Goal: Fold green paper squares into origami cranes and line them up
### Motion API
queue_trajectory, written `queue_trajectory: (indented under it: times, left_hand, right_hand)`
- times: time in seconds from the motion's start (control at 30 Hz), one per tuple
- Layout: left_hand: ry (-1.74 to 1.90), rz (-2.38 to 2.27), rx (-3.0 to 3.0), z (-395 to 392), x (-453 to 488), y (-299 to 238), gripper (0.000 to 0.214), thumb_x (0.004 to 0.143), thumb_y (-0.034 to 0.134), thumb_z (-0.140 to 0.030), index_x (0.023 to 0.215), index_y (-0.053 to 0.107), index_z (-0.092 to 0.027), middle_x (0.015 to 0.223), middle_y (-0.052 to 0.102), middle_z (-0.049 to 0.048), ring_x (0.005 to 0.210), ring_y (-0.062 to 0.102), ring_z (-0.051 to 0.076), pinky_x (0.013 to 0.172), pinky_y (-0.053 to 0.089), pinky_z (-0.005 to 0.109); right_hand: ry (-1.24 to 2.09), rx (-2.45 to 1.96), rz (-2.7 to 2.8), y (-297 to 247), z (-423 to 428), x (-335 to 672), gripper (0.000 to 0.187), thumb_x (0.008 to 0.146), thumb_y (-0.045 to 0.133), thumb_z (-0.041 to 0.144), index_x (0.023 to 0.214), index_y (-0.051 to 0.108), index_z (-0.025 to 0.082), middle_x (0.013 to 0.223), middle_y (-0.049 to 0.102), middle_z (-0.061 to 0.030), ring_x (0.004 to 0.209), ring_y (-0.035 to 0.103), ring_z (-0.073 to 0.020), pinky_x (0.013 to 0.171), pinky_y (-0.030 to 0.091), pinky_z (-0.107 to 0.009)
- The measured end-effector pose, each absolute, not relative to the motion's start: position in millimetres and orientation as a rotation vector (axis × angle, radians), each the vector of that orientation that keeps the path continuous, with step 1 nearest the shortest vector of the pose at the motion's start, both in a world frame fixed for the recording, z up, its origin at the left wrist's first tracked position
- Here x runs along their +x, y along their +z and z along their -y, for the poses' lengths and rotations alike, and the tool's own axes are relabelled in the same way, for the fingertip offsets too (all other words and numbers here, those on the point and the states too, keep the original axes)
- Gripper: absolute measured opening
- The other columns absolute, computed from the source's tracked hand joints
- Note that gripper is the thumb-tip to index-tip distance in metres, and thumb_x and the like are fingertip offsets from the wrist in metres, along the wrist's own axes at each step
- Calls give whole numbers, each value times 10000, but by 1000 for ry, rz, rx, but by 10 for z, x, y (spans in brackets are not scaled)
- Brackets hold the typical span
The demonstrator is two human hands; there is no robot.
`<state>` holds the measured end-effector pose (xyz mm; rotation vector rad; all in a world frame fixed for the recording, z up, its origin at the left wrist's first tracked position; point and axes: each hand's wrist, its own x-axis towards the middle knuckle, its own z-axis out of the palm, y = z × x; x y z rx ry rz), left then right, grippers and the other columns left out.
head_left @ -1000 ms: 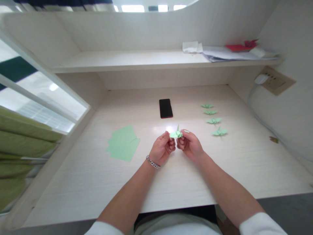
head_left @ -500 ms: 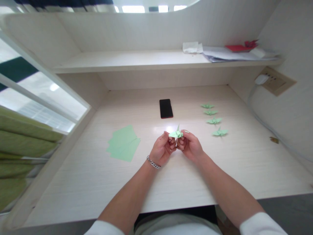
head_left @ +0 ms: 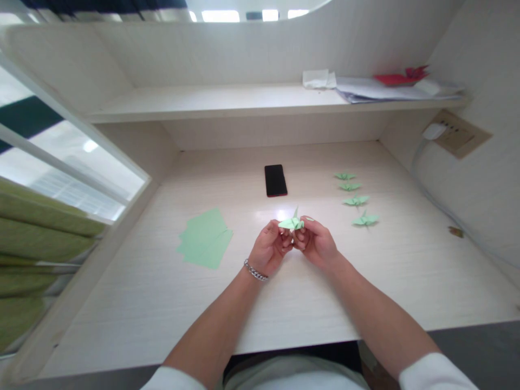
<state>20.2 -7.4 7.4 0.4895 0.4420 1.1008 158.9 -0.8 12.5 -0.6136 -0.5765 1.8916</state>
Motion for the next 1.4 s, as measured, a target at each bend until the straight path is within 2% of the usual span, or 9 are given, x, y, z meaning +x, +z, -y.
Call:
queue_trajectory:
  times: [0.17,0.33,0.5,0.57,0.87,1.07,1.23,1.4]
  left_hand:
    - [1123,-488,509,55,174,122,246,811,650,-382,762,513,-183,738,553,-18,556,484,77,482,374,197]
    - [1127,-588,537,13,160,109,364,824,560,-537,831,562,-173,697,556,3,527,497,96,455,365,213]
    - [1147,-757,625,4,176,65,264,775,685,-380,764,537,-162,653,545,-13,515,496,74,484,375,199]
    - [1147,-768,608,0,174,58,265,768,694,-367,751,528,-162,656,547,-14,516,497,71,487,378,198]
    - [1077,-546,362,11,174,58,221,803,665,-328,765,538,-152,647,533,-21,532,491,74,475,383,195]
    - [1085,-452,301,39,175,70,209,833,642,-314,760,546,-143,670,522,-21,539,474,61,475,384,185]
    - [1089,-428,307,51,180,75,218,834,641,-332,760,557,-145,677,522,-23,552,475,65,489,395,192]
    - [1100,-426,308,41,175,109,265,832,637,-376,738,570,-137,668,506,-25,561,458,66,492,390,196]
  right_hand:
    - [1869,-615,559,169,2,1631,229,775,628,308,628,503,184,510,477,34,452,432,-95,437,329,-212]
    - [1776,-753,626,154,-14,1620,264,744,699,342,654,514,178,531,473,44,461,427,-82,406,293,-196]
    - [1769,-843,670,111,-34,1608,317,727,715,440,708,551,170,549,517,33,453,455,-87,398,325,-207]
    - [1755,-837,613,105,-47,1622,335,733,703,467,707,542,174,553,529,29,451,469,-91,399,336,-208]
    - [1997,-539,384,85,-42,1659,254,824,646,371,712,545,166,584,545,26,464,458,-73,401,340,-175]
    - [2018,-407,393,100,-3,1653,154,851,624,280,760,580,164,664,595,19,490,477,-67,396,361,-163]
    - [2021,-405,388,111,10,1640,184,835,653,321,772,595,158,658,600,23,489,485,-61,394,386,-156]
    - [2008,-520,351,94,-16,1636,266,749,742,368,740,576,160,652,596,26,496,490,-57,386,382,-140]
